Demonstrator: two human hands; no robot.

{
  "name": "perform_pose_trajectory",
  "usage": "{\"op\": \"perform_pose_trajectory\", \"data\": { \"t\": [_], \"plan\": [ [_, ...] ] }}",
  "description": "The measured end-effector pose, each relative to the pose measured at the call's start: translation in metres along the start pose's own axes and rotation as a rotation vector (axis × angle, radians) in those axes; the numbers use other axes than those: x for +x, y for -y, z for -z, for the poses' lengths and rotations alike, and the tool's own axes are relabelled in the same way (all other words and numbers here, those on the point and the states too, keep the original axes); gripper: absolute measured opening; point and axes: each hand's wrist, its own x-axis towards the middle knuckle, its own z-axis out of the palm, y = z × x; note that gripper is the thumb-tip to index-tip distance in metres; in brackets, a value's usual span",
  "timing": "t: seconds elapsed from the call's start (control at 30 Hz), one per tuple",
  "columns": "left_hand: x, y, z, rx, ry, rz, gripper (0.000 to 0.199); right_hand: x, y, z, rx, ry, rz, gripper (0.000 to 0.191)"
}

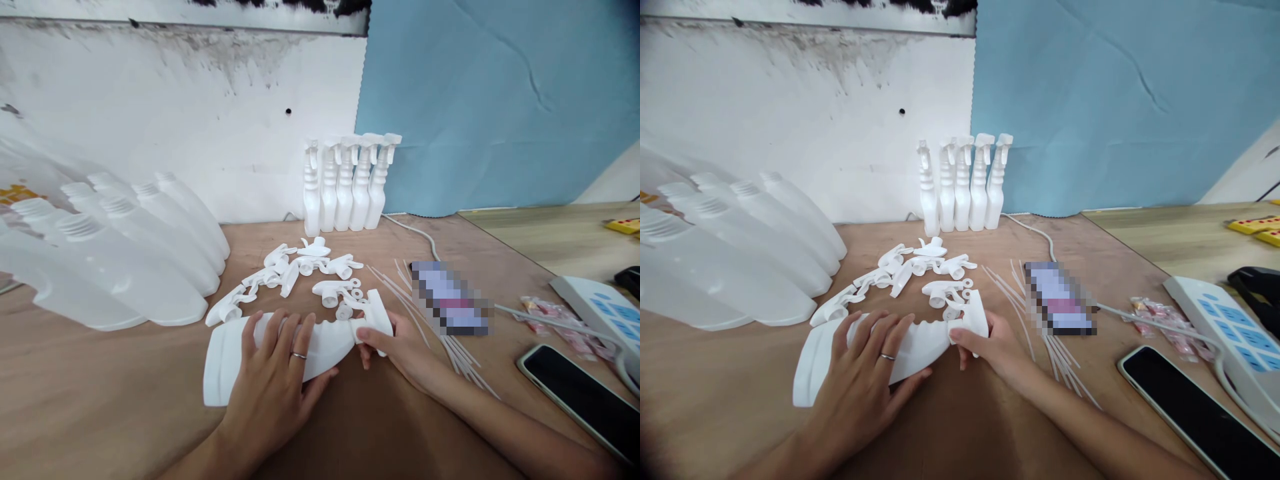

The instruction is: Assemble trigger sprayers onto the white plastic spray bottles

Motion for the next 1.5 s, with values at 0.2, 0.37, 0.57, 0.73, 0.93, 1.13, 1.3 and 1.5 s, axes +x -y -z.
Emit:
{"op": "perform_pose_trajectory", "data": {
  "t": [0.2, 0.37, 0.57, 0.73, 0.93, 1.13, 1.3, 1.5],
  "plan": [
    [0.001, 0.001, 0.0, -0.004, 0.0, 0.001, 0.058, -0.001, 0.002, 0.001, 0.078, 0.095, -0.009, 0.056],
    [0.001, 0.001, 0.0, -0.002, -0.005, -0.001, 0.057, -0.002, 0.004, 0.001, 0.0, 0.066, -0.028, 0.044],
    [0.002, 0.001, 0.0, -0.019, -0.006, 0.008, 0.056, -0.002, 0.004, 0.0, -0.015, 0.095, -0.04, 0.047],
    [0.002, -0.002, 0.001, -0.036, -0.016, -0.024, 0.057, -0.003, 0.003, 0.001, -0.005, 0.081, -0.023, 0.039],
    [0.001, -0.008, 0.0, 0.011, -0.046, -0.03, 0.059, -0.006, 0.004, -0.006, -0.044, -0.027, -0.037, 0.041],
    [0.001, -0.008, -0.001, 0.021, -0.038, -0.026, 0.055, -0.003, -0.004, -0.004, -0.059, -0.035, -0.044, 0.048],
    [0.002, -0.007, 0.002, 0.051, 0.039, -0.056, 0.056, -0.003, -0.004, 0.0, -0.125, 0.039, -0.141, 0.052],
    [0.008, -0.004, 0.006, 0.046, 0.166, -0.14, 0.082, -0.007, 0.004, -0.009, -0.098, 0.043, -0.234, 0.058]
  ]
}}
